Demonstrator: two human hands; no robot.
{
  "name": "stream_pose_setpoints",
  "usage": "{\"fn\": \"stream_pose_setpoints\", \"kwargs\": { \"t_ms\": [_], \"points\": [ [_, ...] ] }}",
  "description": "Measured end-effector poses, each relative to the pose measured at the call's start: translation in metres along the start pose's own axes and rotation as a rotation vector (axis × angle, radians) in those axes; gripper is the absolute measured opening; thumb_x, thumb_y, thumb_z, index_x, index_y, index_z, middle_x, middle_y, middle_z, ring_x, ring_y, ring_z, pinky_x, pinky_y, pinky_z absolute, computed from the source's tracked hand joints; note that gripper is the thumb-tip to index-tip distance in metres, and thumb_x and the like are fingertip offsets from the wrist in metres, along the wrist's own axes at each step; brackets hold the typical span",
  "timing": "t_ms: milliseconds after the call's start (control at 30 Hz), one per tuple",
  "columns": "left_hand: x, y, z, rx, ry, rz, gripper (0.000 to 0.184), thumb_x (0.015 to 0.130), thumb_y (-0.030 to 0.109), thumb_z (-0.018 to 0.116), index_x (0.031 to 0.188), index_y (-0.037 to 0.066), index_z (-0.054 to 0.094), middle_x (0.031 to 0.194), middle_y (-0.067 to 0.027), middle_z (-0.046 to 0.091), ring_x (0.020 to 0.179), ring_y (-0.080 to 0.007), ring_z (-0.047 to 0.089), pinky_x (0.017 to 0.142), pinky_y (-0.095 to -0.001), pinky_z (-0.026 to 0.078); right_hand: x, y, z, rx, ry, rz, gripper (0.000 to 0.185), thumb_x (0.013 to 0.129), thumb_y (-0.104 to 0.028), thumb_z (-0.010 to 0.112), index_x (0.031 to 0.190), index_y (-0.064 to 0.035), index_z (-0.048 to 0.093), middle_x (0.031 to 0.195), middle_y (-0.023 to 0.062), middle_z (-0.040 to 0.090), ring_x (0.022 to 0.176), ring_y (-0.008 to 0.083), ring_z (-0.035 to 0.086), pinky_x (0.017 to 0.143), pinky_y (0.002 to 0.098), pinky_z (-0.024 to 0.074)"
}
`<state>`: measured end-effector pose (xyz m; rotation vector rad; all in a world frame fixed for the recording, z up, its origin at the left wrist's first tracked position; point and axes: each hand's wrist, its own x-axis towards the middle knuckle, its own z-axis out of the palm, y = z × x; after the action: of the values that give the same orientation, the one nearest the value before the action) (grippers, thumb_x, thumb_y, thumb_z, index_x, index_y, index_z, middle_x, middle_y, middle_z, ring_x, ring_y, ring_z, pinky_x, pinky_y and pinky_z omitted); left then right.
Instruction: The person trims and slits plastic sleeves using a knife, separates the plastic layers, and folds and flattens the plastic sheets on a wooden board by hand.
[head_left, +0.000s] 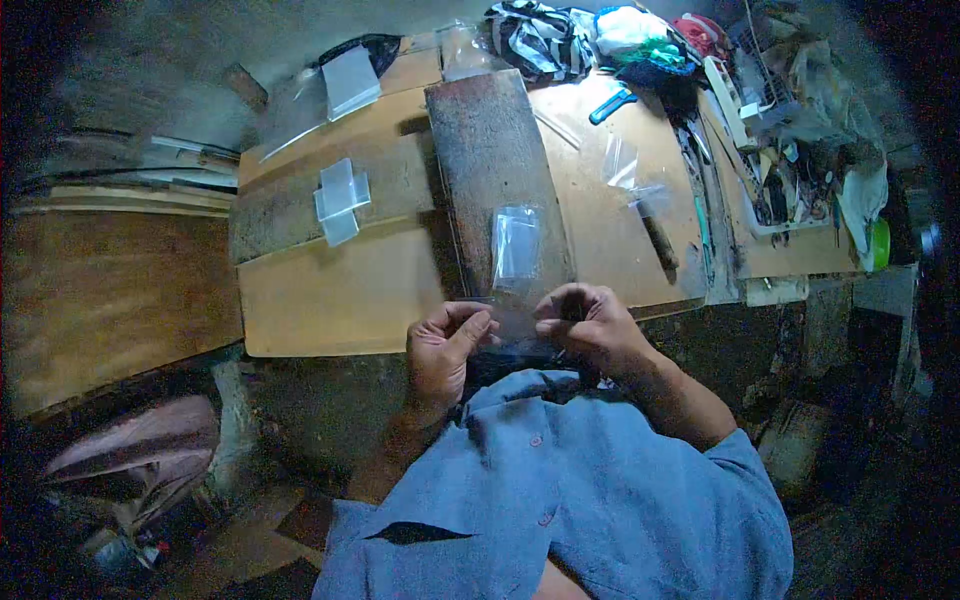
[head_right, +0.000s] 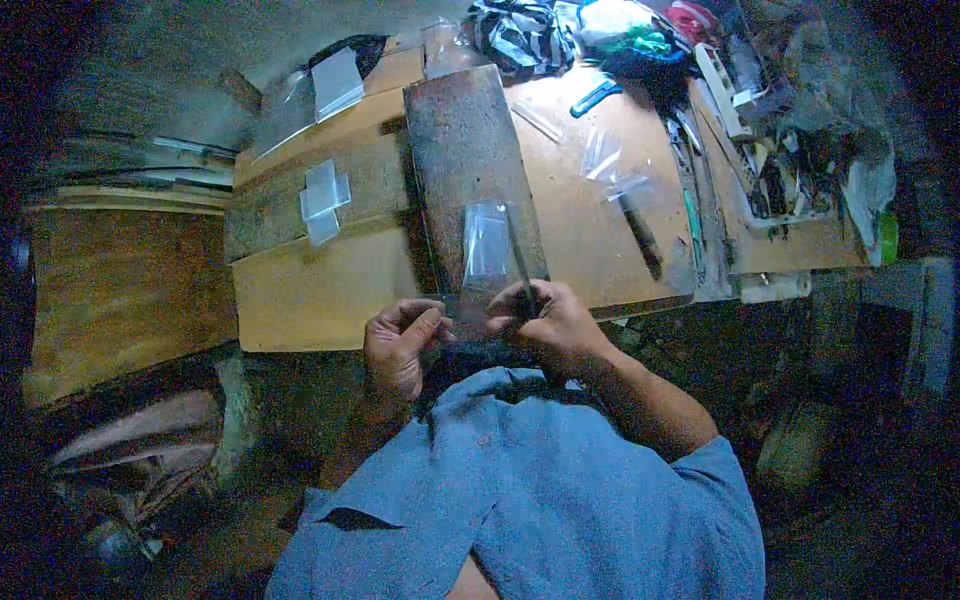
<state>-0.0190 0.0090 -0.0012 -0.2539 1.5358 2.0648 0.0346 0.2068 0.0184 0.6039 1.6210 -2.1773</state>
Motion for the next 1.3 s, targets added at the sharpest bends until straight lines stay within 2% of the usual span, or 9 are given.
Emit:
{"fn": "stream_pose_setpoints", "kwargs": {
  "t_ms": [300,467,567,633,767,1067,1167,1233,1300],
  "points": [
    [-0.003,0.007,-0.005,0.087,0.042,0.048,0.015,0.084,0.01,0.065,0.095,0.0,0.063,0.078,-0.0084,0.066,0.066,-0.0136,0.062,0.061,-0.0246,0.052,0.006,0.0,-0.005,0.023,0.062,0.009,0.013,0.078,-0.006,0.069,0.087,-0.0014,0.061,0.079,0.0019,0.062,0.071,0.0084,0.056,0.065,0.0229,0.0452],
    [0.002,0.016,-0.015,0.382,-0.291,-0.088,0.014,0.084,0.008,0.065,0.094,-0.001,0.064,0.079,-0.0041,0.065,0.07,-0.0102,0.061,0.064,-0.0216,0.048,0.01,0.008,-0.01,-0.131,-0.047,-0.093,0.015,0.078,-0.005,0.07,0.088,-0.0008,0.061,0.081,0.0014,0.062,0.073,0.0081,0.056,0.066,0.023,0.046],
    [0.003,0.009,-0.012,0.367,-0.266,-0.149,0.014,0.084,0.009,0.066,0.093,-0.001,0.063,0.077,-0.0046,0.065,0.068,-0.01,0.06,0.063,-0.0219,0.048,0.009,0.005,-0.011,-0.227,-0.048,-0.081,0.017,0.076,-0.003,0.07,0.09,-0.0007,0.061,0.082,0.0015,0.062,0.075,0.0083,0.057,0.068,0.0236,0.0469],
    [0.002,0.008,-0.007,0.261,-0.213,-0.168,0.013,0.084,0.009,0.065,0.092,-0.001,0.063,0.078,-0.0052,0.066,0.067,-0.0101,0.06,0.063,-0.0224,0.049,0.007,0.0,-0.006,0.136,-0.095,-0.036,0.018,0.076,-0.003,0.071,0.091,-0.0009,0.061,0.083,0.0019,0.062,0.076,0.0088,0.057,0.069,0.0238,0.0471],
    [-0.001,-0.001,-0.007,-0.005,-0.146,-0.254,0.012,0.085,0.009,0.064,0.092,-0.001,0.063,0.079,-0.0065,0.066,0.067,-0.0103,0.061,0.063,-0.0231,0.05,0.006,0.002,-0.005,0.05,-0.028,-0.018,0.016,0.077,-0.003,0.07,0.091,-0.0006,0.061,0.083,0.0023,0.062,0.076,0.0089,0.057,0.069,0.0234,0.0468],
    [-0.006,0.006,0.004,0.059,-0.178,-0.293,0.013,0.086,0.012,0.064,0.091,0.0,0.063,0.079,-0.0056,0.066,0.066,-0.0088,0.06,0.06,-0.0216,0.048,0.007,0.002,-0.011,0.111,-0.07,-0.005,0.012,0.081,-0.006,0.068,0.09,-0.0013,0.062,0.081,0.0019,0.062,0.073,0.0083,0.057,0.066,0.0225,0.0459],
    [-0.005,0.0,0.001,0.173,-0.202,-0.219,0.014,0.087,0.014,0.064,0.089,0.0,0.063,0.075,-0.0051,0.066,0.064,-0.0081,0.059,0.059,-0.0213,0.047,0.005,-0.003,-0.008,0.005,-0.088,-0.022,0.011,0.083,-0.008,0.066,0.09,-0.0012,0.061,0.079,0.0008,0.061,0.072,0.0074,0.056,0.065,0.0217,0.0455],
    [-0.007,0.0,0.002,0.15,-0.186,-0.242,0.015,0.087,0.015,0.064,0.088,0.001,0.063,0.074,-0.0049,0.065,0.063,-0.0082,0.058,0.058,-0.0216,0.047,-0.003,-0.02,0.0,-0.053,-0.036,0.158,0.011,0.085,-0.01,0.064,0.091,-0.0015,0.06,0.076,-0.0005,0.059,0.071,0.0073,0.056,0.064,0.0218,0.0452],
    [-0.007,0.0,0.001,0.127,-0.169,-0.264,0.015,0.087,0.016,0.064,0.087,0.001,0.063,0.072,-0.0047,0.065,0.061,-0.0082,0.058,0.057,-0.0218,0.047,0.006,0.002,-0.009,-0.118,-0.08,0.062,0.015,0.086,-0.012,0.063,0.096,-0.0016,0.058,0.078,0.0004,0.059,0.073,0.0068,0.055,0.065,0.0213,0.0449]
  ]
}}
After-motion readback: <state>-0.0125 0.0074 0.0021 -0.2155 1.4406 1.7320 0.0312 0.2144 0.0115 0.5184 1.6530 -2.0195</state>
